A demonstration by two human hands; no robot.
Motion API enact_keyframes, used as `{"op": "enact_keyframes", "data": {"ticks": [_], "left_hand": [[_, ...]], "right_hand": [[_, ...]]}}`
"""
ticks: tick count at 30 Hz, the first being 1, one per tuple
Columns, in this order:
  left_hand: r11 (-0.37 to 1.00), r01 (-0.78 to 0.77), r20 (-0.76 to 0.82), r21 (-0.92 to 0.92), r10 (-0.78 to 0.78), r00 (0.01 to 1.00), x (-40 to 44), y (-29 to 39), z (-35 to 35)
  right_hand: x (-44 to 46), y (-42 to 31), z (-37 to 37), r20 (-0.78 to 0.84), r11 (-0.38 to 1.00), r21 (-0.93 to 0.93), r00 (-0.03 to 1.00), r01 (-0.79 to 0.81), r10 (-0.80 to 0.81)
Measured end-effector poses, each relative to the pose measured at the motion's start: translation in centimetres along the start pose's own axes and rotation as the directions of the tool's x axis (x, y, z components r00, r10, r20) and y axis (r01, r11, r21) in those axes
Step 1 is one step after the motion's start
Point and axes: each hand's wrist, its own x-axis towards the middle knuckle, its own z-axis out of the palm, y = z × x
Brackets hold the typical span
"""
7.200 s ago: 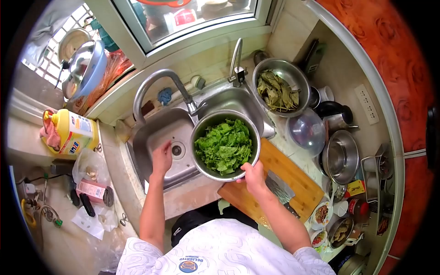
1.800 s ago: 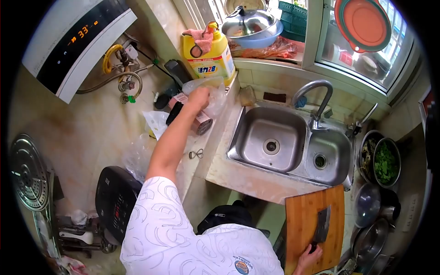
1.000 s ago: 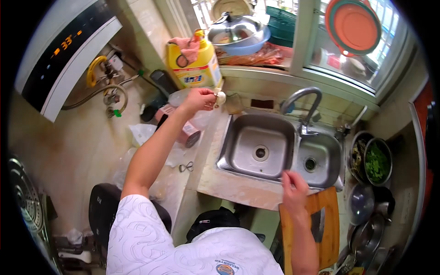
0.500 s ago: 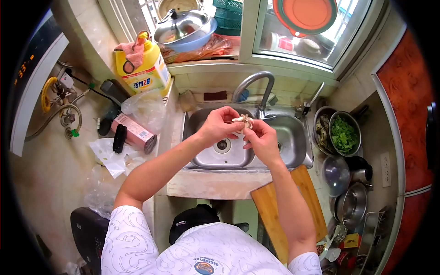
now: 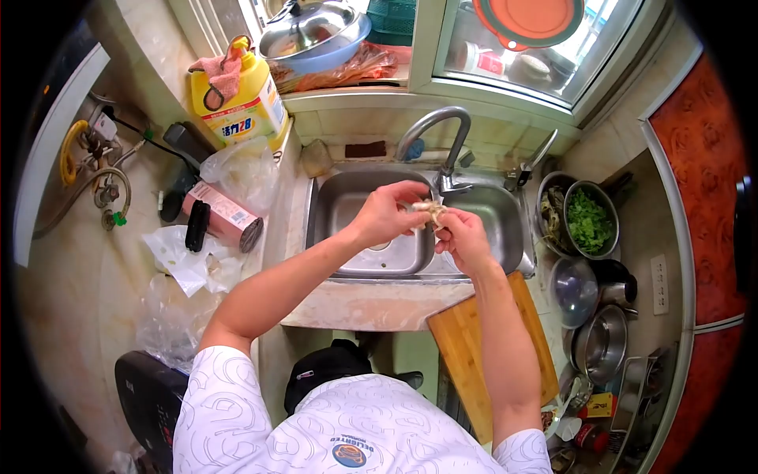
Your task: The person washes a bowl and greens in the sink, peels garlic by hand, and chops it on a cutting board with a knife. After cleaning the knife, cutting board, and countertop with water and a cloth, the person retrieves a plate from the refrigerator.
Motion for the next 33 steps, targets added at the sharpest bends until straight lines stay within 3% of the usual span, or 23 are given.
{"op": "enact_keyframes", "data": {"ticks": [2,3,5,8,10,15,16,18,19,22,23,25,26,27,29,31,33], "left_hand": [[0.995,-0.092,-0.017,-0.027,0.092,0.996,-0.8,0.3,0.1],[0.996,-0.088,-0.021,-0.027,0.088,0.996,-0.9,0.2,-0.1],[0.978,-0.153,0.019,0.143,0.152,0.988,-0.8,-0.3,-0.7],[0.960,-0.226,-0.077,0.166,0.241,0.967,-0.3,-1.4,-0.7],[0.948,-0.258,-0.096,0.189,0.279,0.955,0.0,-1.3,-1.0],[0.999,0.027,-0.019,0.032,-0.027,0.999,-0.3,-0.9,-1.4],[0.999,0.029,-0.021,0.033,-0.029,0.999,-0.2,-1.1,-1.7],[0.902,0.212,0.103,-0.377,-0.187,0.977,0.0,-1.8,-2.6],[0.902,0.210,0.097,-0.376,-0.187,0.978,0.0,-2.0,-3.0],[0.956,0.176,0.037,-0.234,-0.172,0.984,-0.5,-1.3,-4.3],[0.974,0.143,-0.039,-0.176,-0.152,0.988,-0.8,-0.8,-5.1],[0.994,0.104,-0.171,0.014,-0.100,0.980,-0.9,-0.2,-8.3],[0.978,0.045,-0.264,0.203,0.011,0.964,-1.1,-0.7,-11.0],[0.978,0.083,-0.385,0.194,-0.002,0.923,-1.8,-0.9,-13.6],[0.790,0.156,-0.488,0.593,0.199,0.850,-2.7,-3.2,-20.0],[0.543,0.383,-0.546,0.747,0.172,0.820,-4.6,-3.4,-23.9],[0.512,0.383,-0.552,0.769,0.228,0.802,-5.7,-5.6,-27.1]], "right_hand": [[-0.2,0.2,0.6,0.052,0.990,-0.134,0.998,-0.035,0.042],[-0.4,0.2,1.0,0.055,0.990,-0.133,0.997,-0.039,0.047],[-0.8,0.1,1.8,0.037,0.997,-0.080,0.999,-0.007,0.010],[0.1,0.9,2.1,-0.070,1.000,-0.023,0.997,0.019,-0.020],[0.2,0.9,2.0,-0.043,0.998,-0.054,0.998,0.039,-0.041],[0.5,1.7,0.8,0.058,0.998,-0.057,0.998,0.013,-0.010],[0.6,2.0,0.6,0.079,1.000,-0.026,0.997,-0.005,0.007],[0.9,2.2,0.4,0.108,1.000,0.004,0.994,-0.022,0.022],[0.9,2.3,0.5,0.142,0.998,0.030,0.989,-0.048,0.043],[1.0,2.7,0.6,0.221,0.989,0.133,0.975,-0.070,0.039],[0.9,2.9,0.5,0.257,0.976,0.204,0.966,-0.072,0.017],[0.3,2.9,0.1,0.200,0.985,0.146,0.978,-0.090,0.060],[0.3,3.1,-0.2,0.211,0.985,0.146,0.976,-0.093,0.061],[0.1,3.6,-0.7,0.214,0.984,0.149,0.975,-0.095,0.062],[-0.5,3.8,-1.1,0.209,0.978,0.194,0.977,-0.071,0.029],[-0.8,4.6,-1.7,0.168,0.984,0.167,0.985,-0.068,0.039],[-0.8,5.4,-2.0,0.104,0.987,0.146,0.993,-0.064,0.049]]}}
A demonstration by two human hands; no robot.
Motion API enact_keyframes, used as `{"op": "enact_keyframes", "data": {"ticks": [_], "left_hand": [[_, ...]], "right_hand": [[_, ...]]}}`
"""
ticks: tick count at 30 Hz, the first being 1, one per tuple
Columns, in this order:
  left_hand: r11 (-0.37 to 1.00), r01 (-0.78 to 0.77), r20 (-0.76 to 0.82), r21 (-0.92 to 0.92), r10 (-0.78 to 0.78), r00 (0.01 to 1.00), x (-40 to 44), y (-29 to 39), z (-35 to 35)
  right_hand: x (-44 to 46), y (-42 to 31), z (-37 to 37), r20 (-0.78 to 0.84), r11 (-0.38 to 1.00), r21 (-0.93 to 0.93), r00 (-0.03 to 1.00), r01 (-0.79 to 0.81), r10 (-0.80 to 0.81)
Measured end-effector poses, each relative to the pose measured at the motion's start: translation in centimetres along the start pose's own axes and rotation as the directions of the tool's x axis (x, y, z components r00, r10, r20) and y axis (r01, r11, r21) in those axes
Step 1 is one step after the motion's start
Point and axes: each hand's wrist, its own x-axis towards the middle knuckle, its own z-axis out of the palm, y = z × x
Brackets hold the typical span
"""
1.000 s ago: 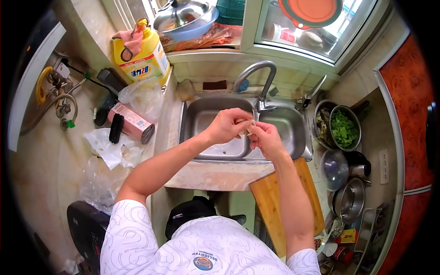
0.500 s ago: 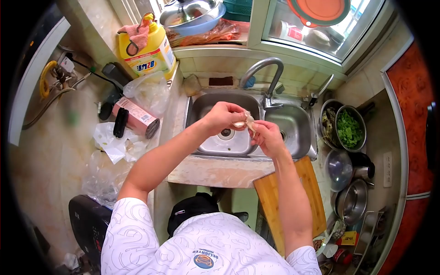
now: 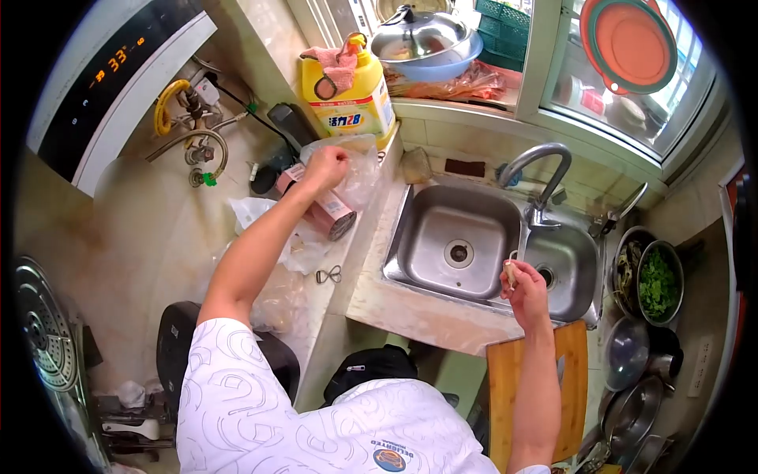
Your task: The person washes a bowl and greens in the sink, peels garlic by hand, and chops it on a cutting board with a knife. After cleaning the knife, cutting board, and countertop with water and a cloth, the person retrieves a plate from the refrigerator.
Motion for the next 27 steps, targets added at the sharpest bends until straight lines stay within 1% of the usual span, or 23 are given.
{"op": "enact_keyframes", "data": {"ticks": [1,2,3,4,6,8,10,11,12,13,14,15,16,17,18,19,20,21,22,23,24,26,27], "left_hand": [[1.000,-0.005,0.006,0.004,0.005,1.000,-0.2,-1.7,0.6],[0.997,-0.042,-0.067,0.071,0.047,0.997,-0.3,-3.0,1.4],[0.988,-0.078,-0.140,0.131,0.097,0.985,-0.2,-3.1,2.2],[0.988,-0.101,-0.136,0.117,0.117,0.984,-0.3,-1.0,1.8],[0.955,-0.077,0.136,0.287,0.039,0.990,-2.4,6.4,-0.2],[0.982,-0.100,0.365,-0.159,0.152,0.919,-5.4,13.1,2.0],[0.796,0.267,0.683,-0.542,0.233,0.692,-7.9,15.5,10.8],[0.635,0.537,0.789,-0.555,0.197,0.582,-9.8,18.9,10.8],[0.496,0.673,0.834,-0.548,0.268,0.482,-10.7,20.6,13.1],[0.283,0.777,0.825,-0.563,0.255,0.505,-11.8,21.9,15.4],[0.109,0.809,0.804,-0.577,0.246,0.541,-11.8,22.4,16.9],[0.014,0.799,0.780,-0.602,0.229,0.583,-11.7,22.4,18.6],[-0.081,0.780,0.756,-0.620,0.203,0.622,-11.5,22.2,20.4],[-0.090,0.784,0.758,-0.614,0.209,0.618,-11.0,21.6,22.0],[-0.198,0.811,0.779,-0.551,0.226,0.585,-10.3,20.8,23.5],[-0.298,0.823,0.794,-0.484,0.245,0.556,-9.6,20.1,24.3],[-0.302,0.822,0.795,-0.484,0.242,0.557,-9.3,19.8,24.7],[-0.412,0.809,0.753,-0.419,0.341,0.563,-9.1,19.7,25.0],[-0.509,0.792,0.694,-0.337,0.435,0.574,-8.7,19.9,24.8],[-0.521,0.772,0.707,-0.363,0.386,0.593,-8.4,20.3,24.7],[-0.523,0.774,0.708,-0.356,0.389,0.589,-7.8,20.1,25.3],[-0.549,0.765,0.683,-0.338,0.417,0.600,-6.7,19.7,26.5],[-0.546,0.770,0.691,-0.330,0.416,0.591,-6.1,19.8,26.5]], "right_hand": [[0.2,0.4,-0.1,-0.031,1.000,0.000,0.999,0.006,-0.006],[0.4,0.9,-0.2,-0.065,1.000,0.001,0.998,0.015,-0.015],[0.6,1.3,0.0,-0.110,0.997,-0.078,0.994,0.013,-0.022],[0.8,1.6,0.2,-0.164,0.987,-0.160,0.986,0.014,-0.040],[1.1,2.6,-0.1,-0.171,0.961,-0.264,0.977,0.077,-0.125],[2.0,3.6,0.5,-0.231,0.910,-0.393,0.944,0.130,-0.234],[3.7,4.6,1.7,-0.271,0.835,-0.518,0.890,0.186,-0.366],[4.7,5.1,2.1,-0.234,0.741,-0.616,0.836,0.267,-0.496],[5.4,5.2,2.6,-0.215,0.658,-0.688,0.779,0.307,-0.589],[6.0,5.0,2.7,-0.164,0.547,-0.787,0.758,0.286,-0.632],[6.3,4.7,2.5,-0.110,0.429,-0.867,0.741,0.255,-0.663],[6.9,4.1,1.4,0.077,0.188,-0.947,0.754,0.259,-0.653],[7.8,3.4,-0.1,0.068,0.182,-0.953,0.757,0.242,-0.650],[8.9,2.4,-1.6,0.129,0.075,-0.971,0.760,0.227,-0.637],[9.8,1.5,-3.1,0.191,-0.032,-0.975,0.767,0.218,-0.612],[10.9,0.0,-4.6,0.165,-0.176,-0.982,0.763,0.068,-0.625],[11.6,-1.0,-6.1,0.142,-0.309,-0.947,0.753,-0.084,-0.642],[11.9,-1.2,-7.6,0.143,-0.309,-0.947,0.756,-0.083,-0.639],[12.1,-1.4,-8.8,0.088,-0.367,-0.913,0.790,-0.180,-0.607],[12.3,-1.1,-9.8,0.025,-0.425,-0.863,0.818,-0.271,-0.574],[12.4,-1.2,-9.2,0.022,-0.428,-0.861,0.820,-0.276,-0.572],[12.6,-0.7,-7.6,-0.189,-0.489,-0.780,0.891,-0.392,-0.413],[12.8,-0.1,-6.3,-0.091,-0.447,-0.827,0.866,-0.340,-0.491]]}}
